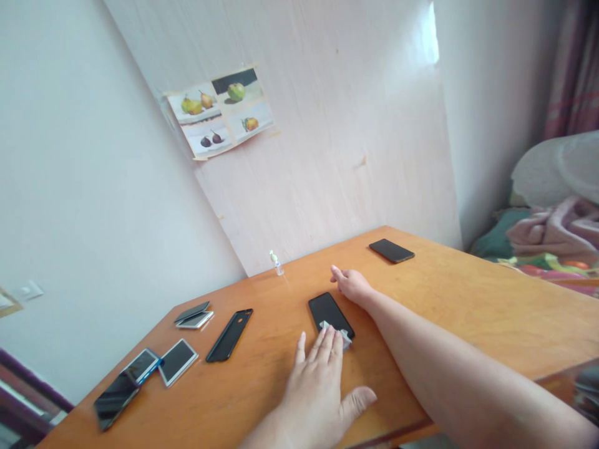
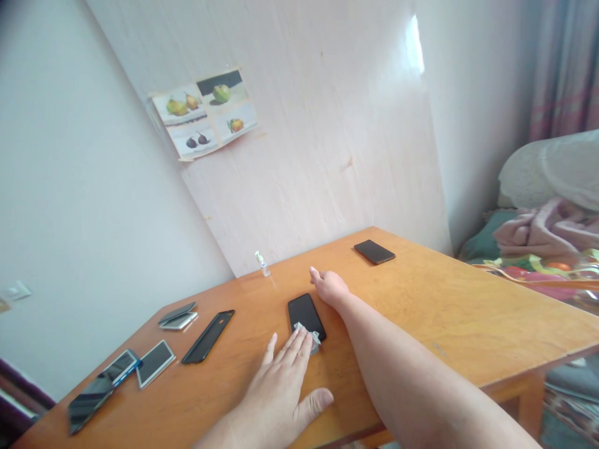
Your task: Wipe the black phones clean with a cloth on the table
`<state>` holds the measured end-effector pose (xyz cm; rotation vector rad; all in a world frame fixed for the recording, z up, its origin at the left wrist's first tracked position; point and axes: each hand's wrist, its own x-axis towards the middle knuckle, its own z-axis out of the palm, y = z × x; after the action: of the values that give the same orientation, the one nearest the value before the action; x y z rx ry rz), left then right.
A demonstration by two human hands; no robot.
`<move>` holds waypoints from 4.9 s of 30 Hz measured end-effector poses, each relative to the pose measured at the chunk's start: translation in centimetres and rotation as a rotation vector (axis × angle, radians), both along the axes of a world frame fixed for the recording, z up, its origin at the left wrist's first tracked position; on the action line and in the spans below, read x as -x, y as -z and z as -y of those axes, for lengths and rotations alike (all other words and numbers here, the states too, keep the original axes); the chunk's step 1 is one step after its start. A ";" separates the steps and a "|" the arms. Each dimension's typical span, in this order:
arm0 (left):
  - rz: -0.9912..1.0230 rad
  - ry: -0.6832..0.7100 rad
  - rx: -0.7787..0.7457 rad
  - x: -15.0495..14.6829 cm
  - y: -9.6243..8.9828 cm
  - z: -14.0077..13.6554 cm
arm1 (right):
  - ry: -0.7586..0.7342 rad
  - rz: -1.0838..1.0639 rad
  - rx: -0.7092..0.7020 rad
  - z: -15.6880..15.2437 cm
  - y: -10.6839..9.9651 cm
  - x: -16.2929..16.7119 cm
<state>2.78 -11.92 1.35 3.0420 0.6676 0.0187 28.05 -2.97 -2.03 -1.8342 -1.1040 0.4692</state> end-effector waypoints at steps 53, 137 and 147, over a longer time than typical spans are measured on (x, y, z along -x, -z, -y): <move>0.076 -0.256 0.109 -3.7 -0.9 -11.8 | -0.192 0.490 0.228 1.5 -2.4 2.0; 0.517 -0.262 0.294 0.3 -0.1 -8.5 | -0.216 -0.008 -0.209 3.5 -2.8 6.5; 0.469 -0.154 0.384 0.2 0.4 -8.9 | -0.156 -0.106 -0.241 3.3 -2.8 6.5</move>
<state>2.58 -2.98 0.94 2.4800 0.7523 0.5223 21.58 -6.28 0.77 -1.5045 -1.1820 0.4947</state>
